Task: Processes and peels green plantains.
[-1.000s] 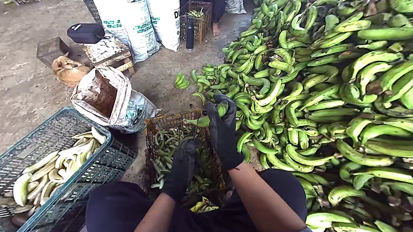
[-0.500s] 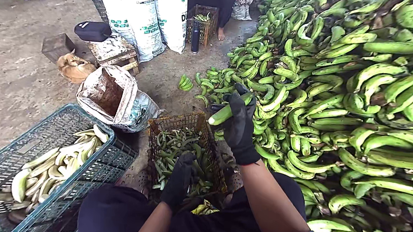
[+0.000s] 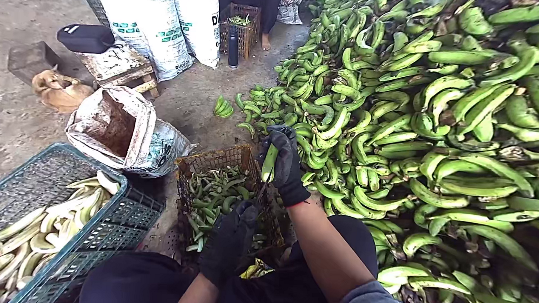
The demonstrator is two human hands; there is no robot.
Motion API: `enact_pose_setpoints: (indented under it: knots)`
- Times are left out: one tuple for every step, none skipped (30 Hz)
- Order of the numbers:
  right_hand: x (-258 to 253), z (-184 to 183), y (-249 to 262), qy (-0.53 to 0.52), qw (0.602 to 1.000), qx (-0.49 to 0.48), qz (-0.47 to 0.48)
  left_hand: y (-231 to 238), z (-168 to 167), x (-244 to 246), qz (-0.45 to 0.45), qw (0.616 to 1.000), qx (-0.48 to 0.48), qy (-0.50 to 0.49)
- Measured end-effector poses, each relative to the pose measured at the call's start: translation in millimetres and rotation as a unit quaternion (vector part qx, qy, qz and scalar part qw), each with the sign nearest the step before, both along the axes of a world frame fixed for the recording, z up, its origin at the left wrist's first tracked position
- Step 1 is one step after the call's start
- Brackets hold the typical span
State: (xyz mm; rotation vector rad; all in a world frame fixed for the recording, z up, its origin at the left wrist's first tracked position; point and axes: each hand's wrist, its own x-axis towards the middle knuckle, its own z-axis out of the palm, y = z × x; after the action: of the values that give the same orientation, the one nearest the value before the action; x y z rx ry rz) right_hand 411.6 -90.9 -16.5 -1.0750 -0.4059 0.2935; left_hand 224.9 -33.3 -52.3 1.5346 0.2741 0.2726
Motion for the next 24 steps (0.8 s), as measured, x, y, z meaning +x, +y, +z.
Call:
enact_pose_setpoints:
  knots:
    - [0, 1, 1, 0.006, 1.000, 0.003, -0.005, 0, 0, -1, 0.000, 1.000, 0.002, 0.005]
    - [0, 1, 2, 0.011, 1.000, 0.009, -0.010, 0, 0, -2, 0.001, 1.000, 0.005, 0.011]
    - [0, 2, 3, 0.015, 1.000, 0.019, -0.020, 0, 0, -2, 0.001, 1.000, 0.005, 0.018]
    - [1, 4, 4, 0.022, 0.999, 0.035, -0.028, 0, 1, -2, 0.001, 1.000, 0.007, 0.022]
    - [2, 6, 6, 0.029, 0.998, 0.049, -0.037, 0, 0, -2, 0.000, 1.000, 0.008, 0.024]
    - [3, 8, 6, 0.040, 0.997, 0.052, -0.038, 0, -1, -2, -0.001, 1.000, 0.009, 0.025]
    - [1, 9, 4, 0.052, 0.997, 0.046, -0.036, 0, -2, -2, -0.002, 1.000, 0.013, 0.027]
    - [-1, 8, 2, 0.066, 0.997, 0.037, -0.032, 1, -3, -2, -0.006, 1.000, 0.014, 0.027]
    - [-2, 6, 1, 0.068, 0.997, 0.033, -0.026, 1, -4, -2, -0.010, 1.000, 0.013, 0.026]
    - [-3, 5, 0, 0.066, 0.997, 0.035, -0.018, 1, -4, -2, -0.012, 1.000, 0.011, 0.027]
    - [-4, 3, 1, 0.068, 0.997, 0.037, -0.011, 0, -5, -2, -0.010, 0.999, 0.014, 0.030]
    - [-6, 3, 1, 0.079, 0.996, 0.035, -0.004, 0, -5, -1, -0.005, 0.999, 0.019, 0.036]
    - [-10, 3, 2, 0.093, 0.995, 0.029, 0.003, 0, -6, 0, 0.002, 0.999, 0.024, 0.042]
    - [-13, 2, 3, 0.108, 0.994, 0.023, 0.012, 1, -6, 0, 0.009, 0.998, 0.034, 0.050]
    - [-17, 1, 5, 0.125, 0.992, 0.021, 0.023, 3, -8, 1, 0.013, 0.997, 0.048, 0.057]
    - [-21, 1, 7, 0.140, 0.989, 0.019, 0.033, 6, -10, 2, 0.017, 0.995, 0.076, 0.070]
    - [-24, 0, 10, 0.149, 0.988, 0.015, 0.045, 8, -13, 3, 0.024, 0.991, 0.104, 0.081]
    - [-29, 1, 12, 0.159, 0.985, 0.013, 0.059, 11, -15, 4, 0.031, 0.988, 0.127, 0.085]
    - [-33, 2, 14, 0.173, 0.982, 0.015, 0.077, 13, -15, 5, 0.040, 0.985, 0.145, 0.085]
    - [-37, 3, 16, 0.188, 0.978, 0.017, 0.093, 14, -14, 6, 0.050, 0.984, 0.154, 0.080]
    - [-41, 3, 18, 0.198, 0.974, 0.017, 0.105, 16, -14, 7, 0.059, 0.983, 0.157, 0.075]
    - [-45, 2, 20, 0.202, 0.972, 0.015, 0.117, 18, -14, 8, 0.070, 0.982, 0.159, 0.075]
    - [-48, 1, 23, 0.201, 0.971, 0.012, 0.128, 21, -14, 9, 0.079, 0.980, 0.163, 0.077]
    - [-52, -1, 25, 0.199, 0.970, 0.013, 0.139, 24, -14, 10, 0.089, 0.979, 0.165, 0.084]
